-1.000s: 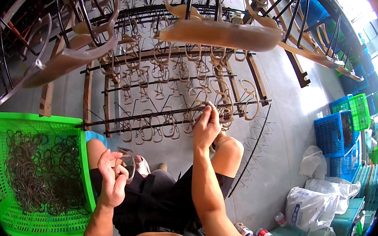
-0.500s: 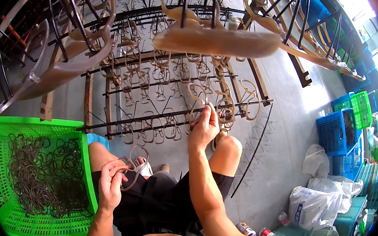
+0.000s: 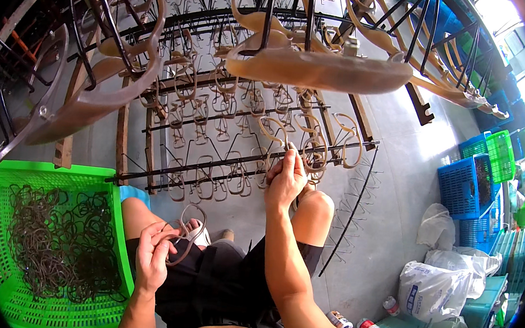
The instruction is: The person sits in a workshop and repeatedly picks up metal hooks from a green basket, then attaches them one by one to a wooden rack with horizontal rods. The person occasionally adjusts the rack and continues the repetitive assembly process.
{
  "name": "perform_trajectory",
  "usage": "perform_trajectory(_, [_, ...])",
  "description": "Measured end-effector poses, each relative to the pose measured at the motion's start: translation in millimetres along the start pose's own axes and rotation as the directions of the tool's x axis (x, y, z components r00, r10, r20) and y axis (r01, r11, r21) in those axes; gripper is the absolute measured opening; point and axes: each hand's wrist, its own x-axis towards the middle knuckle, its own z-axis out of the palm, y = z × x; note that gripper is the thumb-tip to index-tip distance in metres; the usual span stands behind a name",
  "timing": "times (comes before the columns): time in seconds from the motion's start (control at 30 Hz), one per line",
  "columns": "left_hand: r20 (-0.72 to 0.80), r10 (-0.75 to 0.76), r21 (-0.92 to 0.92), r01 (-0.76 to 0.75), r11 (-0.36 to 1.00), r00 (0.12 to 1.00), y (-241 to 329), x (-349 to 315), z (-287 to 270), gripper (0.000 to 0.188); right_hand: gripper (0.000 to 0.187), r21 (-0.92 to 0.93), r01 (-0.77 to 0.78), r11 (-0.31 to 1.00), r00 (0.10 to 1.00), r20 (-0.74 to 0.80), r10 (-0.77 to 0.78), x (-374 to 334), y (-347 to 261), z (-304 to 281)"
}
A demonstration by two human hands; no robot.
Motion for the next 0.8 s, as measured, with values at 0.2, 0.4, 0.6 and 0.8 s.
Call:
perform_trajectory(0.2, [0.013, -0.031, 0.013, 0.030, 0.999, 0.999, 1, 1, 2, 0.033, 0.024, -0.206, 0.112, 0.972, 0.992, 0.076, -0.098, -8, 6, 4])
perform_trajectory(0.4, [-0.048, 0.026, -0.022, -0.027, 0.999, 0.999, -2, 2, 3, 0.024, 0.024, -0.455, 0.282, 0.845, 0.955, 0.219, -0.201, -12, 14, 2])
perform_trajectory(0.6, [-0.013, -0.019, -0.053, 0.018, 0.998, 1.000, -3, 2, -7, 0.018, 0.025, -0.470, 0.370, 0.802, 0.929, 0.199, -0.312, -1, 7, -2])
perform_trajectory(0.8, [0.069, -0.033, -0.064, 0.038, 0.997, 0.997, 9, 0, -16, 0.023, 0.029, -0.647, 0.431, 0.629, 0.900, 0.262, -0.348, -10, -10, -2])
